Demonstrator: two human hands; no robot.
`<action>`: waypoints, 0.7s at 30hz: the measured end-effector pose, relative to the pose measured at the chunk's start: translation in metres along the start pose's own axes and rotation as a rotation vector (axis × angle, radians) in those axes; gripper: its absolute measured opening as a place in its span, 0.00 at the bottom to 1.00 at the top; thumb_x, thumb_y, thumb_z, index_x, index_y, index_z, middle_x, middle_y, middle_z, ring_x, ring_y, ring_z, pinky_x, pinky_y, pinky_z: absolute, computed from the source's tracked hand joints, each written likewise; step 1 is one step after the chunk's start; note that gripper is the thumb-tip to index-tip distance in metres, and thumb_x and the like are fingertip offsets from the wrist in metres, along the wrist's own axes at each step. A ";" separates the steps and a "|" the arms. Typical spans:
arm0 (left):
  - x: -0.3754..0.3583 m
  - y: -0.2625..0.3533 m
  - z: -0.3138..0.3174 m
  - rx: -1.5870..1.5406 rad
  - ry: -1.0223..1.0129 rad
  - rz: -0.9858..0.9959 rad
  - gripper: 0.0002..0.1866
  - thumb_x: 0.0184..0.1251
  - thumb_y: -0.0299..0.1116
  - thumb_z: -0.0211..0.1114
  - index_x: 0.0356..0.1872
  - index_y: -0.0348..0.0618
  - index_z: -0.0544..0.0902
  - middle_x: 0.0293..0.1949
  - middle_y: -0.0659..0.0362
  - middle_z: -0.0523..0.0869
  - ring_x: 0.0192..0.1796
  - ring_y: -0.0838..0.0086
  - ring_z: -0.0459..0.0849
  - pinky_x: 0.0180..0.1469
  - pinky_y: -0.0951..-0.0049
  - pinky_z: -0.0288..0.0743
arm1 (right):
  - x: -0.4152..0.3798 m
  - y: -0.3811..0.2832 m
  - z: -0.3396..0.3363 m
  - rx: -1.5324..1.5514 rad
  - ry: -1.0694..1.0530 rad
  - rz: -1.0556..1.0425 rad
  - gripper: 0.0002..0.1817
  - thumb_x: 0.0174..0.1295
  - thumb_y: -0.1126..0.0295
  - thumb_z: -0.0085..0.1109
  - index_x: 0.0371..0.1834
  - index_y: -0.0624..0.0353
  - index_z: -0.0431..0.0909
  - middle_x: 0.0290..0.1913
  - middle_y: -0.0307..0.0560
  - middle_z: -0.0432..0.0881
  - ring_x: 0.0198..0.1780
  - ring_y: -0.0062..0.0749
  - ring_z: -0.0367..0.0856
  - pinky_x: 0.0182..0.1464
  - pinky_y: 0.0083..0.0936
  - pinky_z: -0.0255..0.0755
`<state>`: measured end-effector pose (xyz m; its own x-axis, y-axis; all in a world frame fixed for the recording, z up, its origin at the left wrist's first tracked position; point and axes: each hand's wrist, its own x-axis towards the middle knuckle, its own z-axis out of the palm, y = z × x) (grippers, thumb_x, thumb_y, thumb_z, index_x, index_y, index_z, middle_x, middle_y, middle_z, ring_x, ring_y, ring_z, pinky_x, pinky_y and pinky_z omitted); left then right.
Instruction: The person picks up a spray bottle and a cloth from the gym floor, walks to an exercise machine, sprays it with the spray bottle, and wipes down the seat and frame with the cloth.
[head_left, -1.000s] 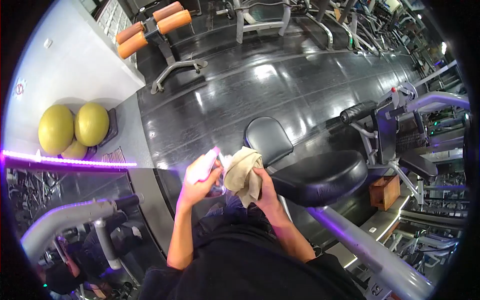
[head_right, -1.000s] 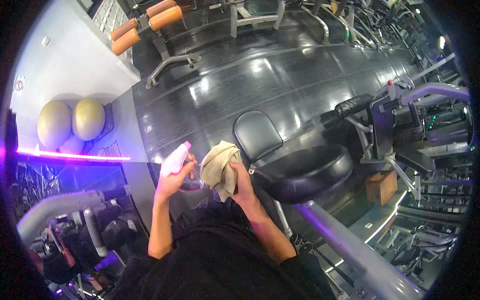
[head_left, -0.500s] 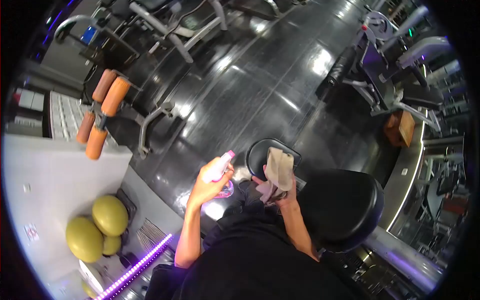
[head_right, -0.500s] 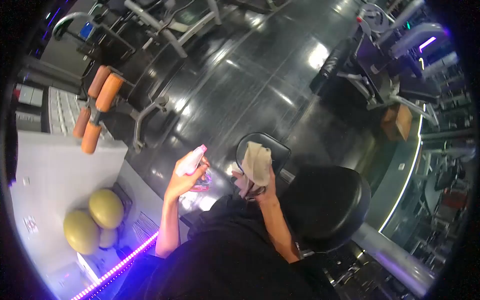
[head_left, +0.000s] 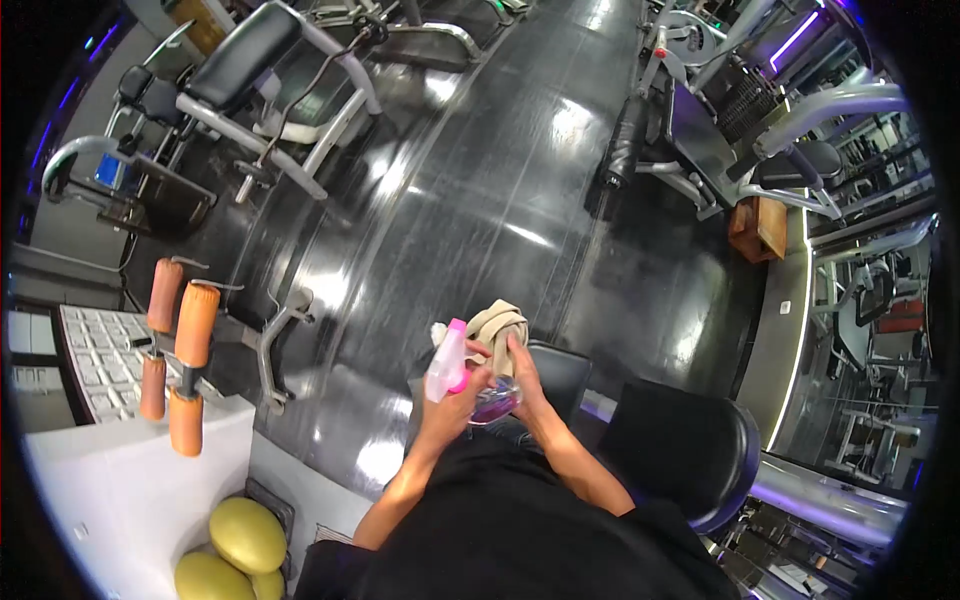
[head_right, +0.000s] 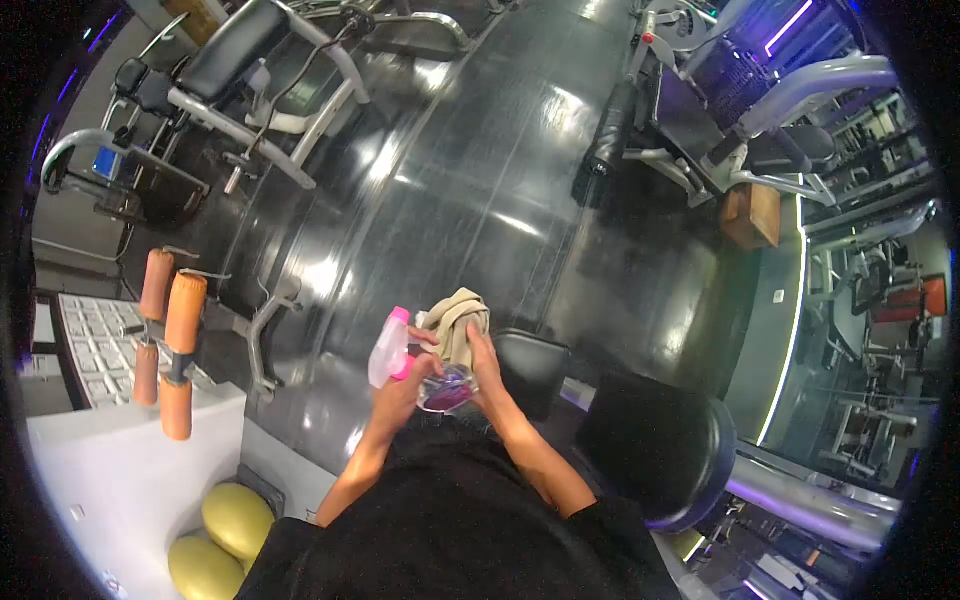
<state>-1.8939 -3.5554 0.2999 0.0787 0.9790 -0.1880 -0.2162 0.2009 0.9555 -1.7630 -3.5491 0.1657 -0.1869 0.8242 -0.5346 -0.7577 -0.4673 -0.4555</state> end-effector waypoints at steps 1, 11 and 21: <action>0.011 -0.008 -0.003 -0.047 -0.026 -0.004 0.16 0.62 0.24 0.66 0.49 0.36 0.74 0.42 0.60 0.80 0.38 0.80 0.81 0.42 0.78 0.76 | 0.006 -0.002 0.009 0.008 0.004 -0.008 0.27 0.70 0.52 0.49 0.67 0.54 0.63 0.58 0.48 0.74 0.58 0.37 0.76 0.59 0.38 0.71; 0.100 -0.002 -0.038 0.175 -0.398 0.238 0.20 0.57 0.28 0.72 0.50 0.36 0.76 0.43 0.57 0.82 0.47 0.75 0.81 0.52 0.72 0.75 | 0.077 -0.018 0.046 0.121 0.163 0.184 0.37 0.58 0.35 0.54 0.52 0.61 0.76 0.45 0.49 0.81 0.40 0.32 0.80 0.42 0.29 0.75; 0.163 0.041 -0.043 0.230 -0.473 0.175 0.19 0.62 0.28 0.68 0.53 0.38 0.75 0.30 0.61 0.83 0.36 0.79 0.83 0.41 0.76 0.77 | 0.095 -0.074 0.080 -0.266 0.276 -0.444 0.20 0.69 0.61 0.54 0.58 0.62 0.73 0.51 0.45 0.80 0.51 0.26 0.79 0.52 0.22 0.73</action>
<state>-1.9321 -3.3858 0.2986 0.5003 0.8644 0.0502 -0.0514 -0.0282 0.9983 -1.7743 -3.4105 0.2056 0.3094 0.8625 -0.4005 -0.5362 -0.1897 -0.8225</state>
